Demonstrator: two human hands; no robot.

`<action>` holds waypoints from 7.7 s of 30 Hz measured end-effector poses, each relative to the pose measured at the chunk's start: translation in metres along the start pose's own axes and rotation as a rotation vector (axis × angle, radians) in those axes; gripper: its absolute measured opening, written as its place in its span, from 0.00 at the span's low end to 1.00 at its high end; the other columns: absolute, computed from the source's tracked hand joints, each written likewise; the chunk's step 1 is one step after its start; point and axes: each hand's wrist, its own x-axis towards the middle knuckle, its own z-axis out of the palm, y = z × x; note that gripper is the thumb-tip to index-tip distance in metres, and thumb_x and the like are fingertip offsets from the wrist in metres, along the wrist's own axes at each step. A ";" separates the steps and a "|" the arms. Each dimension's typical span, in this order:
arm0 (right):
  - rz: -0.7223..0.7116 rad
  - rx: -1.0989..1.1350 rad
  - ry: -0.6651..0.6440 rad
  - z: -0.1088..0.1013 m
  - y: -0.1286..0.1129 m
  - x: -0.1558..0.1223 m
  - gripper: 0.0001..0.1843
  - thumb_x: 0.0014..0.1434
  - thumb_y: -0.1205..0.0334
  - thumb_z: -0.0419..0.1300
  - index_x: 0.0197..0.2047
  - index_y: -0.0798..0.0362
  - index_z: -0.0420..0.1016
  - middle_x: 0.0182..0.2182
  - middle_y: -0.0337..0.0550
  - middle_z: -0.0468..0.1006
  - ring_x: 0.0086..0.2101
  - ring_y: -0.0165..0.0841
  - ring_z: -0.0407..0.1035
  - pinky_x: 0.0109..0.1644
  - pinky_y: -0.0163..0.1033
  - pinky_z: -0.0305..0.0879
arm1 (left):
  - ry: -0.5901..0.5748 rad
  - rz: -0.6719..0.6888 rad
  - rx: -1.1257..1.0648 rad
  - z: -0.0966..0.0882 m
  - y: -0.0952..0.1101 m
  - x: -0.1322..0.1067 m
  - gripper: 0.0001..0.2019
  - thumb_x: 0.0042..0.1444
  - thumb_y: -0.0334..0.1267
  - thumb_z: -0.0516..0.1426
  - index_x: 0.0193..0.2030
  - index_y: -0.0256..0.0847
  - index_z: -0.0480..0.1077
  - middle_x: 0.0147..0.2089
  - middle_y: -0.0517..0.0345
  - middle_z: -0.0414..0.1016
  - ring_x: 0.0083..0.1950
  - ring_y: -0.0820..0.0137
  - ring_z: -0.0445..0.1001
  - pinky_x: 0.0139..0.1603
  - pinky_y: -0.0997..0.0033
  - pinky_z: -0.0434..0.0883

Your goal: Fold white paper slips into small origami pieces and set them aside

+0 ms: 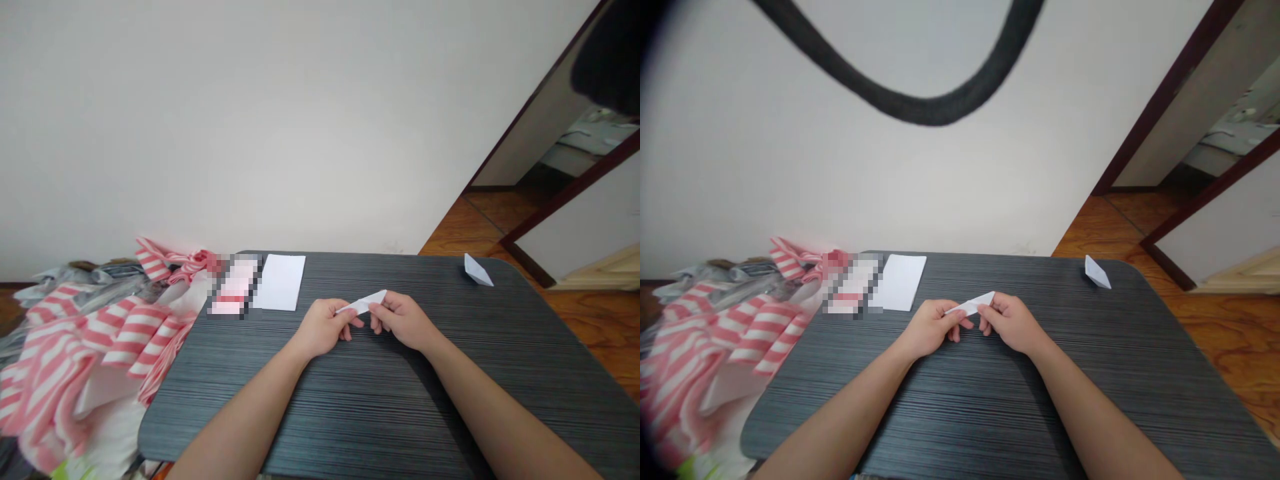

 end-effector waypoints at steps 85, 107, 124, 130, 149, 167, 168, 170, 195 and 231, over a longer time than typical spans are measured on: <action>-0.171 -0.196 -0.070 0.000 -0.013 -0.002 0.11 0.59 0.65 0.51 0.39 0.53 0.74 0.24 0.39 0.73 0.25 0.29 0.66 0.32 0.34 0.62 | 0.182 0.212 0.279 0.005 0.001 -0.001 0.09 0.57 0.36 0.49 0.30 0.38 0.68 0.27 0.59 0.67 0.29 0.74 0.63 0.29 0.76 0.60; -0.151 -0.218 -0.084 0.001 -0.010 -0.002 0.11 0.58 0.69 0.52 0.41 0.53 0.74 0.28 0.39 0.74 0.25 0.28 0.67 0.32 0.33 0.63 | 0.172 0.173 0.240 0.004 -0.005 0.000 0.10 0.58 0.37 0.48 0.34 0.38 0.67 0.24 0.61 0.67 0.26 0.75 0.65 0.28 0.77 0.60; -0.165 -0.373 0.181 0.011 -0.003 0.001 0.03 0.56 0.67 0.53 0.33 0.51 0.66 0.22 0.35 0.70 0.24 0.28 0.65 0.29 0.33 0.60 | 0.187 0.142 0.158 0.007 -0.014 0.003 0.09 0.57 0.38 0.48 0.34 0.38 0.68 0.26 0.60 0.70 0.25 0.76 0.68 0.28 0.78 0.64; -0.274 -0.402 0.252 0.013 -0.007 0.001 0.04 0.55 0.69 0.54 0.32 0.52 0.69 0.28 0.40 0.70 0.27 0.29 0.64 0.29 0.34 0.60 | 0.176 0.109 0.015 0.007 -0.015 0.005 0.10 0.57 0.38 0.49 0.38 0.37 0.68 0.26 0.59 0.71 0.25 0.75 0.70 0.28 0.77 0.68; -0.341 -0.403 0.214 0.012 -0.009 0.002 0.07 0.56 0.72 0.53 0.32 0.52 0.70 0.38 0.43 0.72 0.33 0.32 0.67 0.31 0.35 0.62 | 0.157 0.124 -0.052 0.007 -0.015 0.006 0.10 0.56 0.37 0.49 0.39 0.36 0.69 0.26 0.58 0.71 0.25 0.76 0.69 0.27 0.77 0.68; -0.341 -0.384 0.143 0.011 -0.009 0.002 0.07 0.57 0.70 0.53 0.37 0.51 0.71 0.36 0.44 0.72 0.36 0.33 0.67 0.38 0.38 0.64 | 0.201 0.151 0.060 0.008 -0.011 0.004 0.10 0.56 0.39 0.51 0.36 0.37 0.70 0.27 0.59 0.72 0.25 0.76 0.68 0.28 0.77 0.64; -0.344 -0.380 0.137 0.011 -0.009 0.002 0.07 0.58 0.70 0.53 0.37 0.51 0.71 0.36 0.43 0.72 0.36 0.33 0.67 0.38 0.38 0.63 | 0.198 0.151 0.072 0.007 -0.011 0.004 0.09 0.56 0.38 0.51 0.35 0.37 0.70 0.27 0.59 0.72 0.26 0.75 0.68 0.28 0.77 0.64; -0.353 -0.374 0.117 0.011 -0.010 0.002 0.08 0.58 0.70 0.53 0.37 0.51 0.71 0.37 0.43 0.72 0.36 0.33 0.67 0.39 0.38 0.63 | 0.189 0.145 0.096 0.007 -0.011 0.004 0.09 0.55 0.38 0.51 0.35 0.37 0.70 0.27 0.59 0.71 0.26 0.75 0.68 0.28 0.77 0.63; -0.376 -0.389 0.098 0.011 -0.012 0.001 0.07 0.56 0.71 0.54 0.33 0.51 0.70 0.36 0.42 0.73 0.35 0.33 0.67 0.38 0.38 0.63 | 0.227 0.166 0.119 0.008 -0.008 0.003 0.10 0.53 0.33 0.51 0.38 0.39 0.72 0.30 0.58 0.72 0.29 0.74 0.67 0.30 0.77 0.64; -0.379 -0.371 0.052 0.005 -0.012 0.000 0.06 0.58 0.66 0.54 0.34 0.51 0.72 0.37 0.43 0.73 0.36 0.33 0.68 0.37 0.37 0.64 | 0.224 0.226 0.105 0.005 -0.010 0.005 0.09 0.55 0.32 0.51 0.39 0.38 0.71 0.37 0.57 0.74 0.37 0.71 0.70 0.40 0.73 0.66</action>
